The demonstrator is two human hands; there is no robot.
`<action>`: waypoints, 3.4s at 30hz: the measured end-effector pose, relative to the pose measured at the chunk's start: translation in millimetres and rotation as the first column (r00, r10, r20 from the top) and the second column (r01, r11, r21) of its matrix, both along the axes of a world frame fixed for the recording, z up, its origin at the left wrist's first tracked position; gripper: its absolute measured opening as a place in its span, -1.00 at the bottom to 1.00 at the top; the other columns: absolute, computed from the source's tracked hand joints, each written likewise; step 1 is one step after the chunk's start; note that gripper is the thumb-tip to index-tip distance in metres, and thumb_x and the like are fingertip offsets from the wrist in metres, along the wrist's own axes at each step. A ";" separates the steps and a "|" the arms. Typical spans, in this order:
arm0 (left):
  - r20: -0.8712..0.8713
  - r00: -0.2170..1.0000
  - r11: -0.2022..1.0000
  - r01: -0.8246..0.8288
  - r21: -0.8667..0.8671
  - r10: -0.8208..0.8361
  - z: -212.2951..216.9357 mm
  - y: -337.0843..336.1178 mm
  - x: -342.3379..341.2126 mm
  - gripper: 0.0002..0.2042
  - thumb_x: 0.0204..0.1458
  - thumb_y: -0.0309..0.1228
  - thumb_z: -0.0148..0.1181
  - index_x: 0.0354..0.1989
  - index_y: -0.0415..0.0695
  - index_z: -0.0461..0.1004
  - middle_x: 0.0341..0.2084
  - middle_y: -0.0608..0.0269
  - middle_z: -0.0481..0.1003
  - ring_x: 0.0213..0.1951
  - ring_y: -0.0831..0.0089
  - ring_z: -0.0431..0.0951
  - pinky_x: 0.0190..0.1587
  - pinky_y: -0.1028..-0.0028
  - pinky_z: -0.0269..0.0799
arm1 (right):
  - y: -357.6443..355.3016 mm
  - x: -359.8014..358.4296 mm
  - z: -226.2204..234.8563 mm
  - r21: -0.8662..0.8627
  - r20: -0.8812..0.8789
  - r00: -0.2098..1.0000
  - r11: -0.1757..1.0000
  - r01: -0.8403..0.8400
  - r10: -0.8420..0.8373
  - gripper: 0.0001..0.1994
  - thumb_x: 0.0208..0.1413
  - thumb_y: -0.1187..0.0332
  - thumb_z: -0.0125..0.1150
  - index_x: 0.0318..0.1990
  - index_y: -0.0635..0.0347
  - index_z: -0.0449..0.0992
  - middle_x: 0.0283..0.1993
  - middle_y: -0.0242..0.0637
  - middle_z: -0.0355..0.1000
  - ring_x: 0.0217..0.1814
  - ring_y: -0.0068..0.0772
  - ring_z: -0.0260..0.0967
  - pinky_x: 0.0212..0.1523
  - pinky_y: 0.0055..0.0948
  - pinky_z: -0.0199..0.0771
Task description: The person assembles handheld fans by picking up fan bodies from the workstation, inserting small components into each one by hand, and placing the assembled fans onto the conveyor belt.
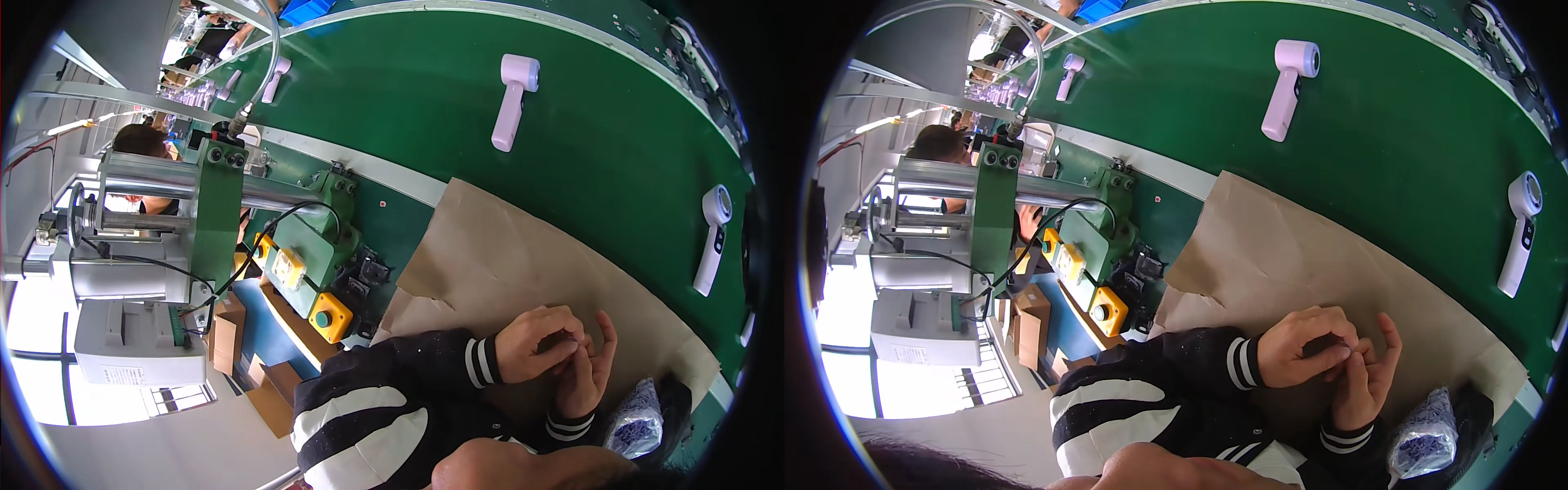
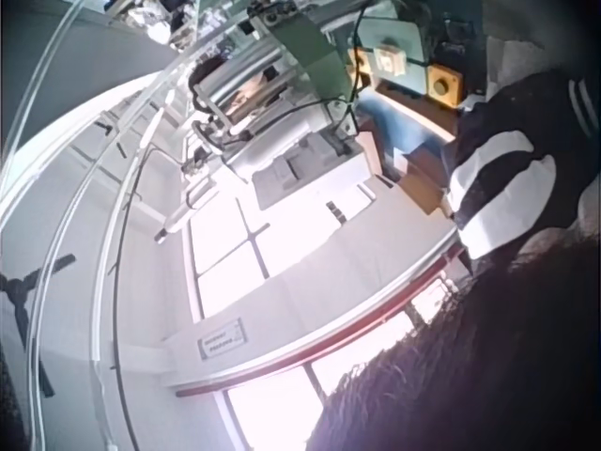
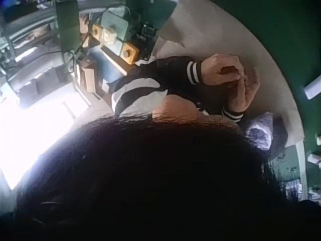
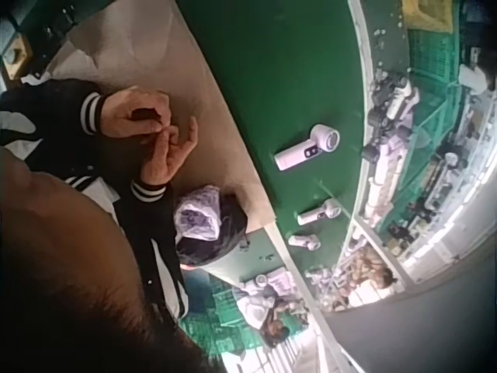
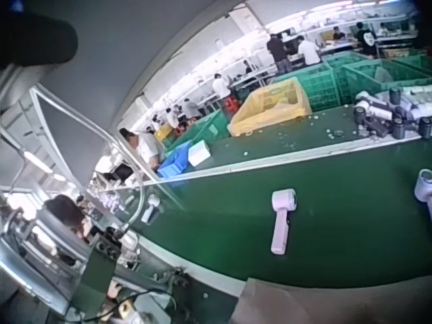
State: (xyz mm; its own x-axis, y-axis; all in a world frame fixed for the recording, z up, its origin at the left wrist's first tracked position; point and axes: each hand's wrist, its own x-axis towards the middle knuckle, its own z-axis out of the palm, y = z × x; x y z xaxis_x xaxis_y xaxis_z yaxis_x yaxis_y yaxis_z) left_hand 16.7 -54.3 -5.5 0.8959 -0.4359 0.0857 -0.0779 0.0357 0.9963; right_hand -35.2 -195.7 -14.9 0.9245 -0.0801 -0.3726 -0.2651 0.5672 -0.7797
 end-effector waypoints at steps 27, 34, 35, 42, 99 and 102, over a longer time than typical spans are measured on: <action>-0.012 0.999 1.000 -0.030 -0.005 0.030 0.6 0.5 -3.6 -0.84 -0.03 -0.63 0.06 -0.26 -0.17 0.40 -0.40 0.23 0.46 -0.42 0.33 0.40 -0.34 0.45 0.32 | -2.0 -1.4 -0.9 -0.032 0.023 0.998 0.998 -0.059 0.059 -0.48 0.17 0.52 -0.09 0.31 0.24 0.04 -0.31 -0.23 0.39 -0.44 -0.57 0.24 -0.44 -0.73 0.25; 0.064 0.996 0.998 -0.063 -0.021 0.064 -5.3 -0.7 -4.3 -0.83 -0.05 -0.64 0.06 -0.26 -0.17 0.40 -0.39 0.22 0.46 -0.39 0.30 0.41 -0.31 0.44 0.33 | -0.3 -0.2 0.8 -0.039 -0.001 0.997 0.996 -0.080 0.080 -0.51 0.17 0.52 -0.09 0.27 0.24 0.09 -0.24 -0.20 0.40 -0.37 -0.55 0.27 -0.38 -0.73 0.27; 0.057 0.997 0.998 -0.059 -0.021 0.061 -4.7 -0.7 -4.3 -0.83 -0.05 -0.64 0.06 -0.26 -0.17 0.40 -0.39 0.22 0.46 -0.39 0.29 0.40 -0.31 0.43 0.33 | -0.5 -0.6 0.4 -0.039 0.005 0.997 0.996 -0.081 0.082 -0.52 0.17 0.52 -0.09 0.27 0.24 0.10 -0.23 -0.19 0.39 -0.35 -0.55 0.28 -0.37 -0.72 0.27; 0.047 0.997 0.998 -0.052 -0.024 0.053 -5.9 -1.4 -4.2 -0.84 -0.05 -0.64 0.06 -0.27 -0.18 0.39 -0.40 0.21 0.43 -0.40 0.28 0.38 -0.31 0.42 0.31 | -3.5 -0.9 -3.2 -0.016 0.054 0.991 0.993 -0.118 0.119 -0.57 0.16 0.52 -0.09 0.21 0.26 0.16 -0.14 -0.17 0.37 -0.27 -0.52 0.28 -0.29 -0.70 0.28; -0.034 0.999 0.994 -0.036 -0.106 0.032 2.6 4.8 -5.4 -0.85 -0.01 -0.65 0.06 -0.26 -0.20 0.37 -0.39 0.17 0.49 -0.47 0.32 0.45 -0.40 0.48 0.38 | -5.4 -2.0 -11.4 -0.016 0.091 0.983 0.987 -0.161 0.162 -0.68 0.17 0.50 -0.11 0.10 0.28 0.27 -0.14 -0.22 0.35 -0.30 -0.56 0.22 -0.33 -0.68 0.26; -0.020 0.999 0.994 -0.048 -0.097 0.046 0.6 3.3 -5.6 -0.85 -0.03 -0.65 0.07 -0.28 -0.19 0.37 -0.39 0.18 0.48 -0.43 0.29 0.45 -0.35 0.45 0.38 | -5.3 -1.1 -8.3 -0.011 0.085 0.983 0.986 -0.163 0.164 -0.68 0.17 0.50 -0.11 0.10 0.28 0.27 -0.14 -0.21 0.34 -0.29 -0.56 0.21 -0.32 -0.69 0.24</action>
State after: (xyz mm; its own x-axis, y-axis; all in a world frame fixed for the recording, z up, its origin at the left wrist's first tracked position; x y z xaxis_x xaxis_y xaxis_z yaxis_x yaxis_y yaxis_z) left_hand 11.1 -51.0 -4.9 0.9171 -0.3833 0.1097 -0.0642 0.1295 0.9895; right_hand -36.3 -201.0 -23.2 0.9536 0.0734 -0.2919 -0.2865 0.5182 -0.8059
